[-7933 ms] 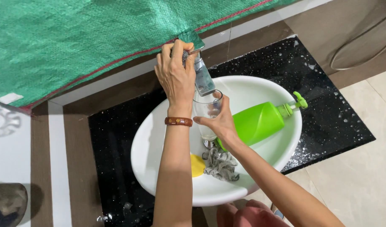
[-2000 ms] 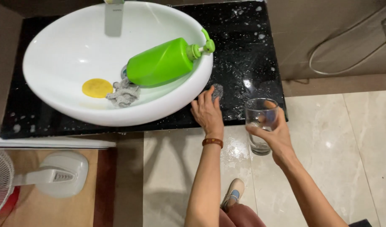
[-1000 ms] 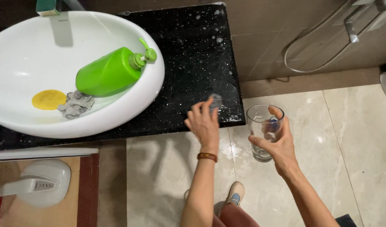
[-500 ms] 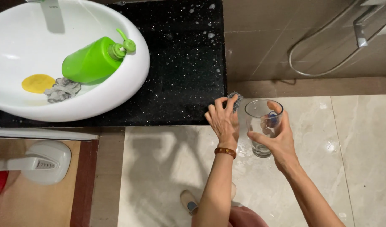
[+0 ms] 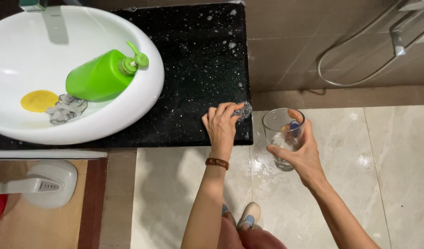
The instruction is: Scrubbing and rinsing a bathroom sink and countertop using a sponge and water.
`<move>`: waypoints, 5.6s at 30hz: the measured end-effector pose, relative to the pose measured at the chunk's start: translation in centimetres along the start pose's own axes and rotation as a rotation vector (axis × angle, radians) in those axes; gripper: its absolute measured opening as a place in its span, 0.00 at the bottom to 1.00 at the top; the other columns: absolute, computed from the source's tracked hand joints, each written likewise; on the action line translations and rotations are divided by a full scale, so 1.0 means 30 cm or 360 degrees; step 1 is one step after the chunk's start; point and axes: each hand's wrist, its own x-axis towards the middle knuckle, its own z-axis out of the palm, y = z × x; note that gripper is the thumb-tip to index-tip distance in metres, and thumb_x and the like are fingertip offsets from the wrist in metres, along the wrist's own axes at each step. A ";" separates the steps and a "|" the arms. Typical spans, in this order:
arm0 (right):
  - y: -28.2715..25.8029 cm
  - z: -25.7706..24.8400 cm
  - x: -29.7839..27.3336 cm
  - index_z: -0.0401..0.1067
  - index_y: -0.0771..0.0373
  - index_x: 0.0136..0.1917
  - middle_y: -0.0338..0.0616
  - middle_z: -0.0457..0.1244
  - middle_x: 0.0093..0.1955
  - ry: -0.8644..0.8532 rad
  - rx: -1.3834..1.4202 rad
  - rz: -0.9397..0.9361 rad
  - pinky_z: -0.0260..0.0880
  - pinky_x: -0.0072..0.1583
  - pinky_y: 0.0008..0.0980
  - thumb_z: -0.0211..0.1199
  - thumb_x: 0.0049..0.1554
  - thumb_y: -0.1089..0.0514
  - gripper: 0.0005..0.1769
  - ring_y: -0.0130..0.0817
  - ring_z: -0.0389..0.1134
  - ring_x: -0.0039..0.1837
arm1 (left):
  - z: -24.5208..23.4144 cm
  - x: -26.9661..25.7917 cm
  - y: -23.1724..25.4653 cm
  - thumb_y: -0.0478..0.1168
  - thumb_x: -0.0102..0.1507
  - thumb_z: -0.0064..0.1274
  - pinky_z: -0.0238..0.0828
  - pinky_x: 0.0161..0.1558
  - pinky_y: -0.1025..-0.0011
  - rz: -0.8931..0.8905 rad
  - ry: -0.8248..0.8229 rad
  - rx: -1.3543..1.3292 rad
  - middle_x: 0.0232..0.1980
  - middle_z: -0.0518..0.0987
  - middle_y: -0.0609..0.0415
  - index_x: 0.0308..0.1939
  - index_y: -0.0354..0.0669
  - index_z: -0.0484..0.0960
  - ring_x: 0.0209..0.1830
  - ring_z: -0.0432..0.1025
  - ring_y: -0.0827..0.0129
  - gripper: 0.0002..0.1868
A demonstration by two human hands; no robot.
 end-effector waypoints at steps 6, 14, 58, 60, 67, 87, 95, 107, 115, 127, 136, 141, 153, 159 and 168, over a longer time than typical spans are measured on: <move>-0.053 0.053 0.080 0.57 0.56 0.76 0.50 0.64 0.64 -0.0143 -0.0559 0.0094 0.64 0.65 0.40 0.78 0.34 0.49 0.59 0.41 0.67 0.64 | 0.064 0.234 -0.103 0.38 0.59 0.64 0.58 0.57 0.64 -0.0028 0.0055 0.0026 0.48 0.80 0.68 0.49 0.59 0.87 0.45 0.68 0.67 0.15; -0.106 0.256 0.342 0.58 0.64 0.74 0.58 0.68 0.61 -0.0216 -0.1016 0.0501 0.71 0.62 0.39 0.75 0.36 0.37 0.60 0.46 0.73 0.60 | 0.104 0.389 -0.236 0.41 0.59 0.64 0.58 0.58 0.63 -0.0056 0.0082 0.0042 0.48 0.80 0.68 0.49 0.59 0.86 0.45 0.67 0.67 0.15; -0.158 0.196 0.328 0.56 0.57 0.78 0.45 0.64 0.61 -0.0449 -0.0106 0.0071 0.69 0.60 0.36 0.76 0.39 0.60 0.56 0.35 0.66 0.60 | 0.052 0.278 -0.195 0.48 0.63 0.63 0.62 0.56 0.54 -0.0836 0.0432 0.0401 0.53 0.75 0.60 0.60 0.62 0.81 0.55 0.67 0.61 0.20; -0.159 0.183 0.353 0.56 0.55 0.77 0.41 0.64 0.59 -0.0470 0.0073 0.0101 0.70 0.58 0.33 0.74 0.40 0.63 0.54 0.31 0.68 0.57 | -0.025 0.277 -0.128 0.46 0.61 0.65 0.58 0.61 0.51 -0.0765 0.0409 0.0417 0.61 0.73 0.57 0.64 0.62 0.76 0.61 0.65 0.59 0.27; -0.181 0.219 0.435 0.53 0.56 0.79 0.42 0.59 0.58 -0.0609 0.0362 -0.0146 0.69 0.58 0.34 0.76 0.42 0.64 0.56 0.33 0.63 0.57 | -0.136 0.043 0.092 0.34 0.55 0.57 0.45 0.79 0.50 -0.0476 0.0049 -0.0419 0.80 0.62 0.44 0.81 0.50 0.56 0.81 0.54 0.50 0.50; -0.050 0.703 0.563 0.61 0.55 0.73 0.59 0.55 0.68 -0.0340 -0.1241 -0.0911 0.55 0.66 0.54 0.66 0.56 0.37 0.39 0.59 0.55 0.69 | -0.293 -0.058 -0.133 0.27 0.51 0.68 0.75 0.60 0.62 -0.0866 0.1162 -0.0917 0.63 0.72 0.46 0.71 0.43 0.59 0.66 0.69 0.59 0.48; -0.050 0.580 0.588 0.55 0.61 0.76 0.67 0.49 0.77 -0.0450 -0.0916 -0.1252 0.56 0.75 0.51 0.65 0.53 0.69 0.40 0.64 0.53 0.75 | -0.291 -0.039 -0.202 0.29 0.52 0.70 0.74 0.67 0.62 -0.0717 0.1043 -0.0717 0.63 0.75 0.45 0.69 0.36 0.62 0.65 0.72 0.57 0.45; -0.003 0.681 0.717 0.68 0.53 0.72 0.48 0.57 0.75 -0.0520 -0.1130 -0.1441 0.57 0.68 0.48 0.59 0.50 0.73 0.38 0.50 0.58 0.73 | -0.211 -0.049 -0.219 0.31 0.49 0.73 0.71 0.68 0.60 -0.0665 0.0953 -0.0492 0.64 0.76 0.43 0.69 0.35 0.61 0.64 0.74 0.57 0.48; -0.008 0.526 0.534 0.68 0.55 0.69 0.49 0.58 0.72 -0.0627 -0.1047 -0.1373 0.57 0.64 0.46 0.63 0.52 0.67 0.31 0.49 0.57 0.71 | -0.141 0.055 -0.203 0.33 0.49 0.72 0.70 0.68 0.61 -0.0727 0.0818 -0.0749 0.64 0.76 0.44 0.69 0.34 0.60 0.65 0.73 0.57 0.48; -0.006 0.446 0.662 0.70 0.51 0.67 0.45 0.61 0.71 -0.0365 -0.1138 -0.1289 0.56 0.65 0.45 0.65 0.56 0.66 0.27 0.47 0.58 0.69 | -0.092 0.155 -0.210 0.36 0.53 0.71 0.71 0.69 0.63 -0.0561 0.0798 -0.0704 0.64 0.76 0.43 0.69 0.32 0.61 0.66 0.73 0.58 0.45; 0.053 0.370 0.744 0.71 0.50 0.67 0.45 0.61 0.73 -0.0337 -0.1178 -0.1333 0.57 0.65 0.44 0.65 0.57 0.65 0.25 0.48 0.58 0.70 | -0.074 0.238 -0.238 0.36 0.53 0.72 0.71 0.66 0.64 -0.0599 0.0713 -0.0704 0.62 0.76 0.44 0.69 0.34 0.60 0.63 0.74 0.58 0.46; -0.005 0.491 0.848 0.71 0.51 0.69 0.48 0.60 0.72 -0.0102 -0.1134 -0.1171 0.55 0.68 0.48 0.65 0.56 0.66 0.28 0.51 0.57 0.71 | -0.064 0.255 -0.262 0.34 0.52 0.71 0.70 0.67 0.63 -0.0580 0.0705 -0.0741 0.63 0.76 0.44 0.68 0.34 0.61 0.65 0.74 0.57 0.45; -0.004 0.482 1.020 0.69 0.52 0.72 0.46 0.61 0.72 -0.0102 -0.1212 -0.1270 0.56 0.65 0.46 0.67 0.57 0.67 0.31 0.50 0.58 0.69 | -0.020 0.300 -0.291 0.33 0.49 0.71 0.71 0.66 0.63 -0.0700 0.0756 -0.0631 0.62 0.78 0.45 0.69 0.34 0.62 0.63 0.75 0.56 0.48; -0.035 0.654 1.025 0.68 0.51 0.71 0.48 0.60 0.71 -0.0382 -0.1173 -0.1537 0.57 0.63 0.46 0.66 0.55 0.67 0.32 0.50 0.58 0.68 | -0.005 0.304 -0.290 0.34 0.48 0.71 0.73 0.65 0.65 -0.0775 0.0795 -0.0631 0.64 0.77 0.45 0.71 0.33 0.60 0.63 0.75 0.60 0.50; -0.035 0.310 1.241 0.73 0.54 0.66 0.48 0.64 0.68 -0.0399 -0.1163 -0.1527 0.59 0.62 0.45 0.68 0.53 0.67 0.27 0.50 0.60 0.63 | 0.041 0.322 -0.267 0.35 0.47 0.74 0.73 0.63 0.66 -0.0886 0.0953 -0.0636 0.59 0.80 0.45 0.62 0.31 0.72 0.59 0.76 0.62 0.41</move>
